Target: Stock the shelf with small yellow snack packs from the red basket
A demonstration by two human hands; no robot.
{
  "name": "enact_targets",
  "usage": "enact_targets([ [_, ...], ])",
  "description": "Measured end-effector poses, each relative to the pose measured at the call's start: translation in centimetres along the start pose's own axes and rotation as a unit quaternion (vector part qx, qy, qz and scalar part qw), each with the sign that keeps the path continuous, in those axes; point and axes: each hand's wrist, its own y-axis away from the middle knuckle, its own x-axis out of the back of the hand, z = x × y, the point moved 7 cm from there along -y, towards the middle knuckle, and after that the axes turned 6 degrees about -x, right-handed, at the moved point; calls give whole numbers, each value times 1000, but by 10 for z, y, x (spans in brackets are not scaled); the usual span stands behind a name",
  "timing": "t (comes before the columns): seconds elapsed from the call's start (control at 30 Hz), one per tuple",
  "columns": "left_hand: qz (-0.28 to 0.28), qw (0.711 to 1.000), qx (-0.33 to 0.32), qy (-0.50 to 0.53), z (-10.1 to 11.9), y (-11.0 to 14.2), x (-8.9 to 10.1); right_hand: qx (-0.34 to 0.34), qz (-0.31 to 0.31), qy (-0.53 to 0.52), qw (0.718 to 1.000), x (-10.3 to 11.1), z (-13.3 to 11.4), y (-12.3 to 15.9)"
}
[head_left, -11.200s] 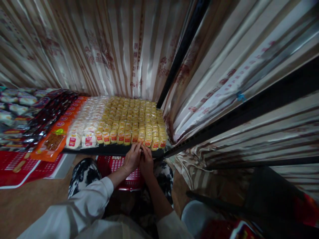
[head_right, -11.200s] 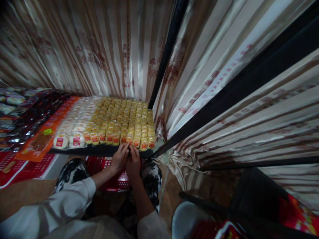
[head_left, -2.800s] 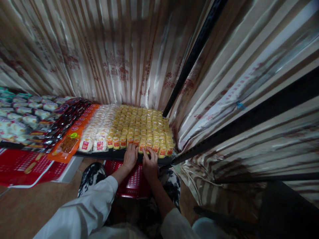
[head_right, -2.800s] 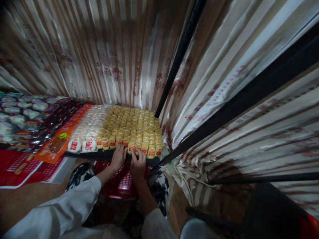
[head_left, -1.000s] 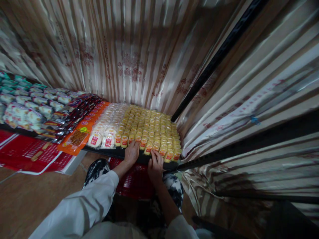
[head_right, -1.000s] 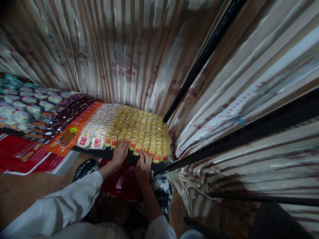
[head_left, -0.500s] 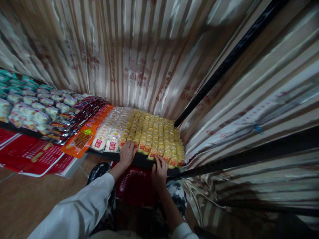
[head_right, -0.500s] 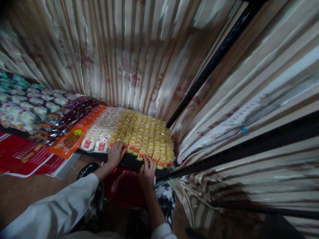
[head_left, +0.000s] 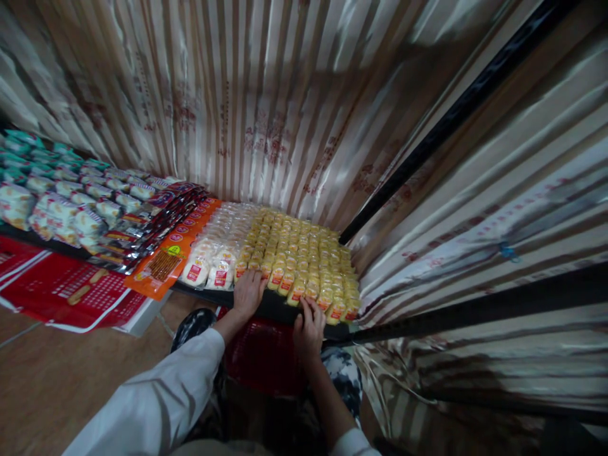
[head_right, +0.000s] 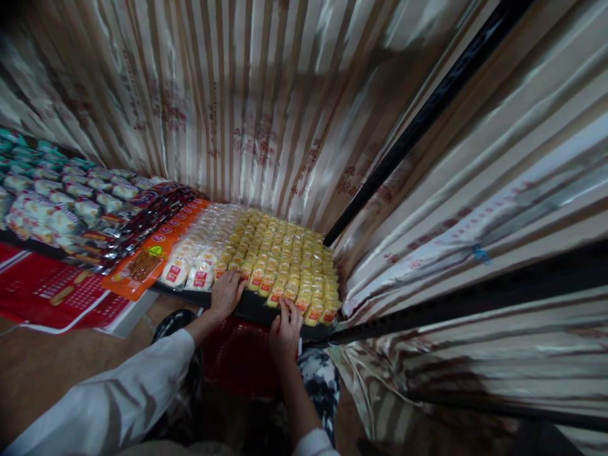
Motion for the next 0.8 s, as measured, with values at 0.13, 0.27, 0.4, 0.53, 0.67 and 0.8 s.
enact_targets([
  [0.13, 36, 999, 40, -11, -13, 15, 15, 0, -10, 1, 1000, 1, 1, -1],
  [0.27, 47, 995, 85, -21, -30, 15, 22, -8, -12, 9, 1000, 1, 2, -2],
  [0.4, 20, 997, 78, -19, -32, 1, 16, -6, -7, 9, 1000, 1, 1, -2],
  [0.53, 0, 996, 74, -51, -33, -9, 14, -9, -8, 11, 1000, -1, 3, -2],
  [0.67, -14, 997, 57, -46, -35, -12, 16, -13, -7, 6, 1000, -1, 2, -2],
  [0.8, -14, 998, 48, -48, -35, -9, 19, -10, -6, 1, 1000, 1, -2, -3],
])
